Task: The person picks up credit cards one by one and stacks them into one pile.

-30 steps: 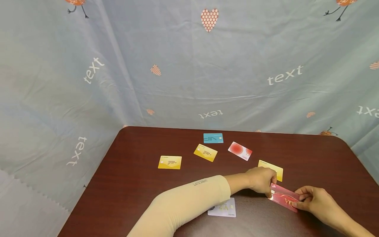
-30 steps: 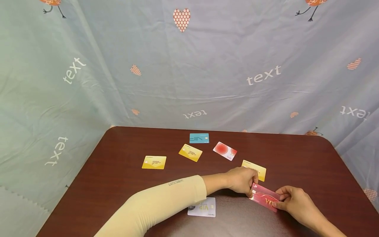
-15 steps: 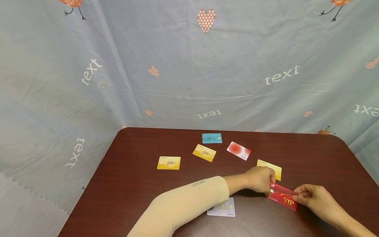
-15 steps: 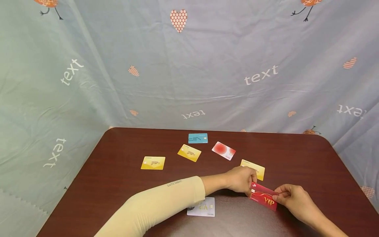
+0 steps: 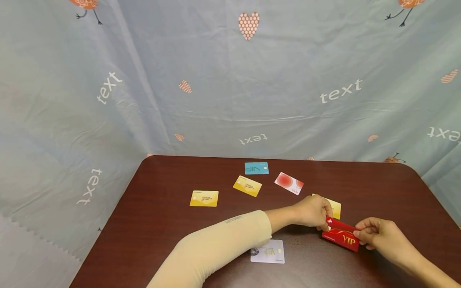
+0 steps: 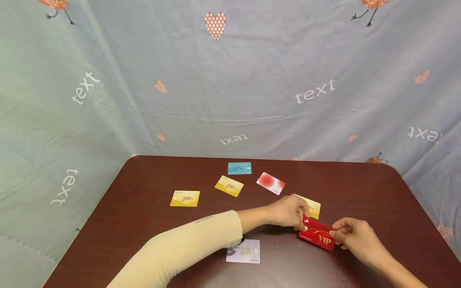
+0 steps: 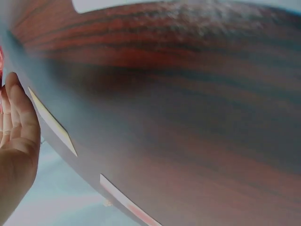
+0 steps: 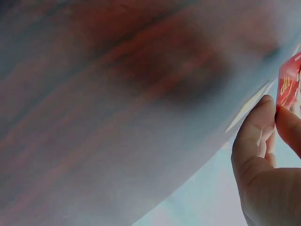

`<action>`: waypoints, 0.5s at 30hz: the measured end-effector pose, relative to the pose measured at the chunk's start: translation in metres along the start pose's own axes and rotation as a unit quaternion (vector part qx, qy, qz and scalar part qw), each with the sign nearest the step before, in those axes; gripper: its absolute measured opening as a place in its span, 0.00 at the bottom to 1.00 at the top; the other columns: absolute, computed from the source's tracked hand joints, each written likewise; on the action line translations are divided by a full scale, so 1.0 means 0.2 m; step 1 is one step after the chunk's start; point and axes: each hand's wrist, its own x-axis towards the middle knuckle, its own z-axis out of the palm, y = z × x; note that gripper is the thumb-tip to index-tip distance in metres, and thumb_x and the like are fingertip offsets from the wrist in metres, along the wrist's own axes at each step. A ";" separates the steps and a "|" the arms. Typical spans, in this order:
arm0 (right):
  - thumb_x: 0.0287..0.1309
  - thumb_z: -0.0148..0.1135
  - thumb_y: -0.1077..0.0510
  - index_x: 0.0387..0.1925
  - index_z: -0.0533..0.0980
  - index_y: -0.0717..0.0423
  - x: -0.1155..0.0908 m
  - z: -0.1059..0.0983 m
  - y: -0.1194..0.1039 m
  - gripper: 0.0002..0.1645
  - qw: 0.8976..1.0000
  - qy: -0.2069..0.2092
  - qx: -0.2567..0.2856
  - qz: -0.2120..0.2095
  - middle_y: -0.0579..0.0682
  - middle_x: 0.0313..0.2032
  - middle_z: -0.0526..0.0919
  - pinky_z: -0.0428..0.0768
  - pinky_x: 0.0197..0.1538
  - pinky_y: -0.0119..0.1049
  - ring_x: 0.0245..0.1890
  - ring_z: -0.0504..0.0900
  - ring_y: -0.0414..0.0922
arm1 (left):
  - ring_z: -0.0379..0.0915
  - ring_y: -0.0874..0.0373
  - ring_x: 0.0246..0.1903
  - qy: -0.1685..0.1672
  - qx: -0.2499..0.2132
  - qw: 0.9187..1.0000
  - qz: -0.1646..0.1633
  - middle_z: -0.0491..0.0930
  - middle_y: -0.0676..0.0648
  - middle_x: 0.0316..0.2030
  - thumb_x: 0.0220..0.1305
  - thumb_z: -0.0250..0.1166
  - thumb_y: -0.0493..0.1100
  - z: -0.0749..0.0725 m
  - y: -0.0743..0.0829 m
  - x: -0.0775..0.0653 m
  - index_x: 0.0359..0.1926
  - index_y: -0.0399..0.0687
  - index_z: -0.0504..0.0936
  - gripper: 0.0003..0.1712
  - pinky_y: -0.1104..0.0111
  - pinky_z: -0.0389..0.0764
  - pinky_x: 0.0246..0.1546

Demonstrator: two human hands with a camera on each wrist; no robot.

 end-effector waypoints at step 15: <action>0.69 0.67 0.64 0.47 0.78 0.73 0.01 0.02 -0.08 0.14 0.999 0.006 0.038 -0.010 0.54 0.34 0.86 0.87 0.34 0.38 0.31 0.83 0.44 | 0.77 0.60 0.15 0.039 -0.219 0.975 -0.011 0.80 0.48 0.17 0.54 0.72 0.20 -0.05 -0.03 -0.10 0.32 0.37 0.81 0.12 0.72 0.83 0.21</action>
